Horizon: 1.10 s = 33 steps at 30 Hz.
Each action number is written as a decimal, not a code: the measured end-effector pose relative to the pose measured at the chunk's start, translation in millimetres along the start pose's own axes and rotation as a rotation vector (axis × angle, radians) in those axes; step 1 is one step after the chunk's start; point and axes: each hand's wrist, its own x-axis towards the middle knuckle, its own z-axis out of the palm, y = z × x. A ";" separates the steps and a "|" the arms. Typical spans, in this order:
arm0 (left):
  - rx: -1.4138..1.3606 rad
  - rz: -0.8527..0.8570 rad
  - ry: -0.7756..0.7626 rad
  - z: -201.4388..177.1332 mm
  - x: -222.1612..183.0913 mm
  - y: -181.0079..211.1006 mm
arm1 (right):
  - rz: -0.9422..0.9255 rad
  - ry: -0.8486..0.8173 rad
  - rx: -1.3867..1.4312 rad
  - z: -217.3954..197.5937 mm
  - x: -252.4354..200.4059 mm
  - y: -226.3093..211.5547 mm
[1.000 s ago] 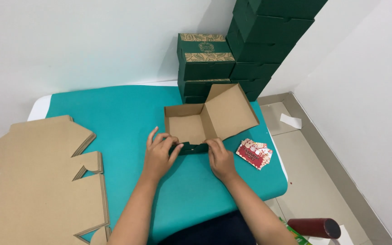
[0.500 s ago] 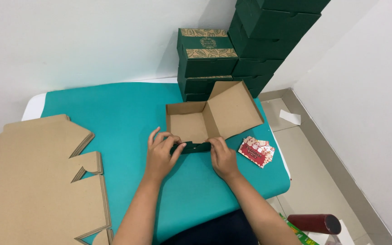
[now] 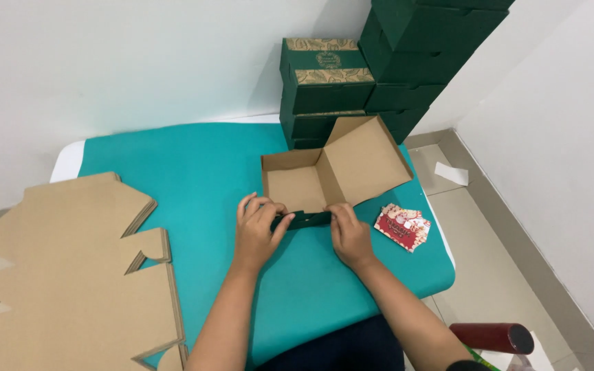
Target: Assembling cardboard boxes by folding flat sheets and placing a card inside.
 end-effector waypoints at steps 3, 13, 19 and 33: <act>0.029 0.015 -0.008 1.3 -1.6 -2.1 | -0.011 0.013 0.049 0.5 -4.1 -1.5; -0.001 0.030 0.001 -4.9 3.7 4.9 | -0.046 0.025 0.044 -5.0 -1.1 -4.5; -0.024 -0.002 0.007 -4.6 2.1 2.6 | -0.062 0.009 0.023 -3.9 0.6 -6.2; 0.152 0.187 -0.017 -2.1 4.0 15.3 | -0.070 0.061 0.050 4.0 -5.7 5.3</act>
